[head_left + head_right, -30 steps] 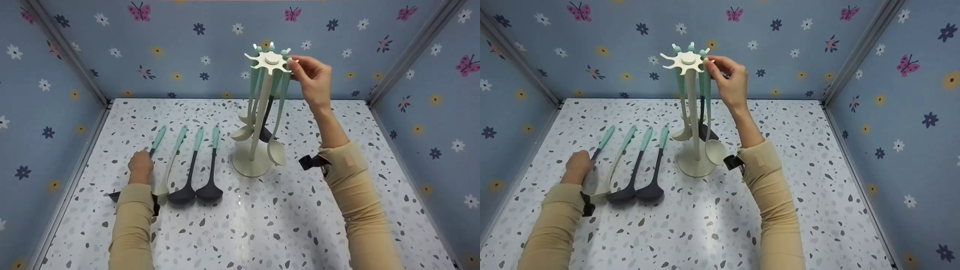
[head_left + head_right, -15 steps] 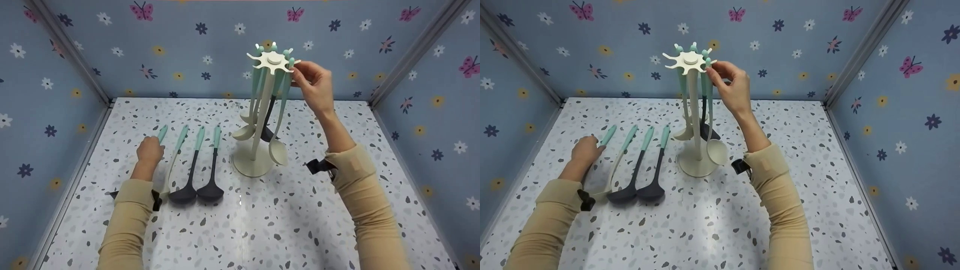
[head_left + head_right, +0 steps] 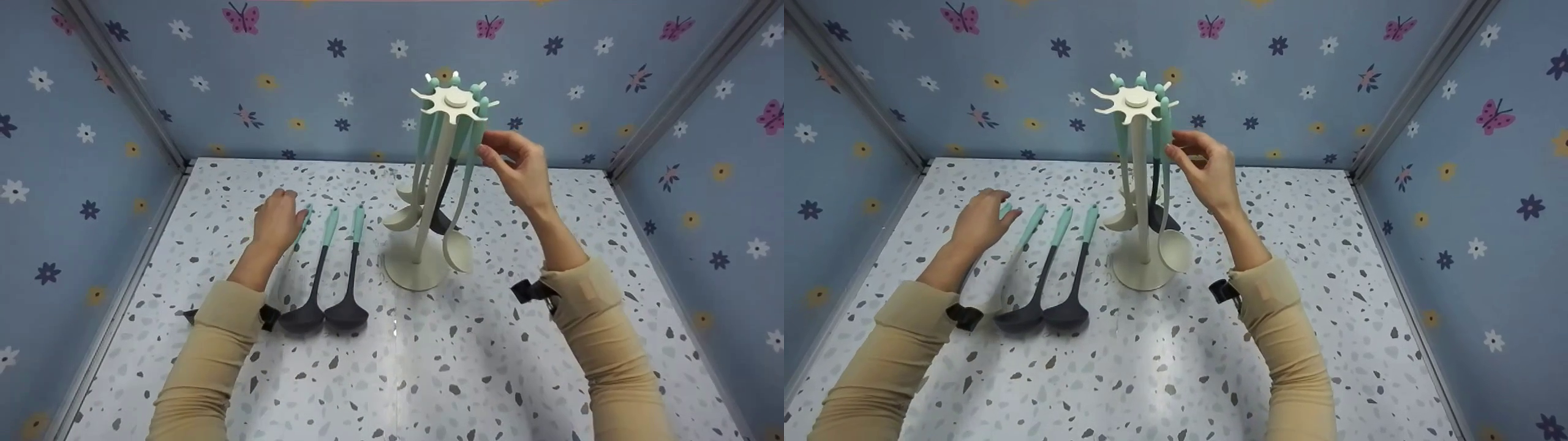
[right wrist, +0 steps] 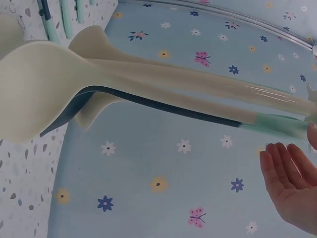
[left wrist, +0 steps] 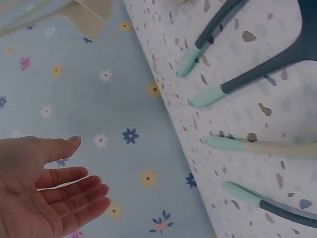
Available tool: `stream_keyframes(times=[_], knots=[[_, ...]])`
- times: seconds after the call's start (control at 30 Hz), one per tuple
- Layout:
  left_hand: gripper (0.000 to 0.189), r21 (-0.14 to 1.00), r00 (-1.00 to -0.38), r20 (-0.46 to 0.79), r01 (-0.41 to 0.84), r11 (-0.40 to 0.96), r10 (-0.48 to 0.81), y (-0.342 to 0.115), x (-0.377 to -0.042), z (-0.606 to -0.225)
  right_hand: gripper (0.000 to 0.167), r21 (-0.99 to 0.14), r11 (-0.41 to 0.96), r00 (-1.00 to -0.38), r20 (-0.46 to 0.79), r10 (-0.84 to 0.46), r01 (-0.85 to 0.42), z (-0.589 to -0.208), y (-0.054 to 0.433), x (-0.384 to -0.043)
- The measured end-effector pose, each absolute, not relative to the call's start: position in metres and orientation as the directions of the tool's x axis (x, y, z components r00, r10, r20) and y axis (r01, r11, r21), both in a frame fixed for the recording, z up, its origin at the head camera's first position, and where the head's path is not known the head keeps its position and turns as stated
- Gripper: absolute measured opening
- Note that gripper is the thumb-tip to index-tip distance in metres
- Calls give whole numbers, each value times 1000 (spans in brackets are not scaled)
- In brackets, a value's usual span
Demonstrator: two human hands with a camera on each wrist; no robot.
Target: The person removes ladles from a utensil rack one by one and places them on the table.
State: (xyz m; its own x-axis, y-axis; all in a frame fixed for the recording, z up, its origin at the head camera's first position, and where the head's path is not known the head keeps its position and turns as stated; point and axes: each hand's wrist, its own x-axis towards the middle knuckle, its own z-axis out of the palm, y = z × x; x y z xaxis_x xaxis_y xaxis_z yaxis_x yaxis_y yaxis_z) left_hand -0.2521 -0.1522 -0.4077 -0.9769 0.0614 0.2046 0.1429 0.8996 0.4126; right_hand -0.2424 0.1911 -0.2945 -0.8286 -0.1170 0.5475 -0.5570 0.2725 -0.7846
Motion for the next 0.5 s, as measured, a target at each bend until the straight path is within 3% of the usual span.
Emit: stream_keyframes(times=[0.27, 0.5], knots=[[42, 471, -948, 289, 260, 843, 132, -117, -242, -368, 25, -801, 319, -860, 499, -111, -506, -319, 201, -236], [44, 479, -874, 438, 426, 768, 211, -93, -230, -336, 27, -810, 312, -867, 478, -138, -496, -339, 202, -234]])
